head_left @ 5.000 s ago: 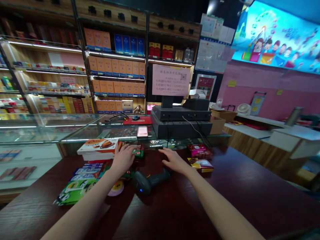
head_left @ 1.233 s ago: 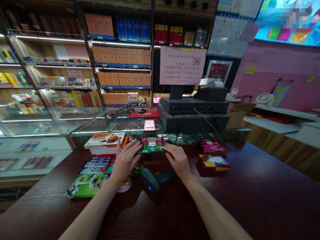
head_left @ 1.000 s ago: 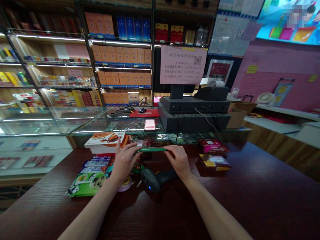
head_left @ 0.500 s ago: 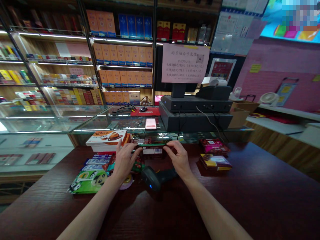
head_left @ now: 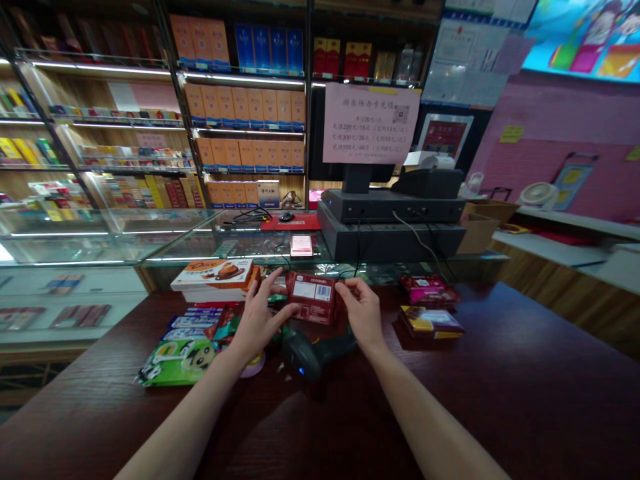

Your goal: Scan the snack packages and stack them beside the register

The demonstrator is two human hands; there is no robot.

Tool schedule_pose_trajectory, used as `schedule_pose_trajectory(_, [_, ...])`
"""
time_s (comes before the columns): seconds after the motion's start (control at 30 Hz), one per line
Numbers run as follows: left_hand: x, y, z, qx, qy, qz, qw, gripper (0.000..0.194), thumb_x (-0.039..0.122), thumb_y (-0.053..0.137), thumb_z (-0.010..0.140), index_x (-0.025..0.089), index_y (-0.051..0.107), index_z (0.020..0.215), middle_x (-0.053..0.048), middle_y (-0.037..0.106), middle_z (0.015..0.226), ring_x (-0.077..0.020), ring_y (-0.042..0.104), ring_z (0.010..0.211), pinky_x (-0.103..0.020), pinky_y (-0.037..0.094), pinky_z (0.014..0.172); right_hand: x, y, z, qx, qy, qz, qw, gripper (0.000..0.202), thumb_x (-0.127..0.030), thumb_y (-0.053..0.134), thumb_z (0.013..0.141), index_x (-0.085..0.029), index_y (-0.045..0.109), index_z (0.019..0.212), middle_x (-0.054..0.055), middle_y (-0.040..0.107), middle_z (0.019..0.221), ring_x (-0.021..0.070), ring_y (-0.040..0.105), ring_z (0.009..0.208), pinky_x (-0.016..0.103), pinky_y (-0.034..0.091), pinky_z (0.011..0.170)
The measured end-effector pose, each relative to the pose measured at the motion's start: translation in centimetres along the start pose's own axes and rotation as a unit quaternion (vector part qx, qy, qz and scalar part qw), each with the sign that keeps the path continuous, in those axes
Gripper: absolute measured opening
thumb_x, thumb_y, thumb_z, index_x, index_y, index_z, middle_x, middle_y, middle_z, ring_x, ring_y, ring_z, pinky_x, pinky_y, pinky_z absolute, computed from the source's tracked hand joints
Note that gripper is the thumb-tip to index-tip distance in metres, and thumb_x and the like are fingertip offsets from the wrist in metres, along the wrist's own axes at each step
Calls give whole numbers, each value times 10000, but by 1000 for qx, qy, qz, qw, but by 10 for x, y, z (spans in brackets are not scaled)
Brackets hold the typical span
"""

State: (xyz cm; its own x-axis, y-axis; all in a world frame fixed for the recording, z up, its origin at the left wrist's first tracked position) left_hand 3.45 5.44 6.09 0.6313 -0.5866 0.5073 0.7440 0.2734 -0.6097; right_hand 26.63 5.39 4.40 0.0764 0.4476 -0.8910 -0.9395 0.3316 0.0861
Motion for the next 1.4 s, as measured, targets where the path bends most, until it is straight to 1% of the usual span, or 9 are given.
schedule_pose_trajectory(0.13, [4,1,0,-39,32,15,999,858,426,684,846,293,197,1540,-53,667,1256,-248,529,1320,-555,174,1214,6,-3,2,19,34,36,999,300,-481,721,780,-199,619,790,-26,633,688,143,553,615,248,425,579])
schedule_pose_trajectory(0.3, [0,1,0,-68,84,62,992,986,377,737,801,322,114,1563,-84,560,1403,-255,515,1323,-563,170,1215,7,-3,2,27,51,60,997,305,-472,743,761,-198,612,777,-43,607,647,130,526,577,246,414,566])
schedule_pose_trajectory(0.6, [16,-8,0,-57,133,217,965,998,394,701,831,278,51,1579,-54,613,1202,-256,577,1156,-557,174,1212,-5,6,-4,-20,27,42,999,268,-449,721,797,-206,610,774,-34,616,677,140,557,621,249,436,594])
schedule_pose_trajectory(0.73, [16,-9,-1,-56,135,272,951,1005,383,707,818,254,67,1582,-49,625,1120,-269,586,1099,-577,179,1205,-15,12,-9,-44,8,35,998,255,-441,719,798,-209,615,774,-36,603,674,138,547,617,248,435,588])
schedule_pose_trajectory(0.87, [15,-8,-2,-57,134,309,940,983,357,732,794,259,141,1572,-38,622,1082,-268,583,1088,-572,166,1212,-20,16,-14,-65,-10,16,998,235,-428,711,817,-211,627,781,-30,609,687,135,535,608,251,425,582])
schedule_pose_trajectory(1.13, [15,-11,-2,-36,122,332,935,976,327,805,715,297,269,1531,-44,570,1112,-269,568,1091,-596,200,1202,-14,16,-14,-68,-4,8,998,225,-423,707,819,-210,637,796,-27,619,702,139,550,626,253,433,600])
schedule_pose_trajectory(1.27, [18,-12,-3,-16,124,315,941,945,255,805,692,293,328,1507,-95,528,1258,-309,514,1230,-609,189,1209,-10,17,-13,-67,10,20,998,240,-436,718,802,-211,635,792,-29,621,693,142,556,619,255,441,598])
schedule_pose_trajectory(1.33, [20,-12,-4,-12,133,307,942,914,233,795,695,275,354,1494,-140,448,1431,-350,409,1369,-617,150,1219,-7,17,-12,-67,18,30,997,248,-446,719,797,-213,635,793,-28,628,694,145,564,619,258,448,598])
schedule_pose_trajectory(1.4, [22,-11,-4,-19,147,300,942,891,228,773,716,259,347,1498,-146,346,1561,-364,281,1467,-621,104,1228,-5,17,-11,-68,25,36,997,254,-453,723,792,-213,637,794,-26,635,694,150,574,624,263,458,604])
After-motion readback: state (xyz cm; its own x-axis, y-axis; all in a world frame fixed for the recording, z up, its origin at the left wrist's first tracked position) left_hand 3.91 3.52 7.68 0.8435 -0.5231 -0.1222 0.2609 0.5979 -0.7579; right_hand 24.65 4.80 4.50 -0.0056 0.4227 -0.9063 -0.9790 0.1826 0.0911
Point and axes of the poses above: each hand's wrist, its own z-axis towards the middle knuckle, its own y-axis out of the palm, x = y × z, the point moved 5 cm from there along z, towards the middle knuckle
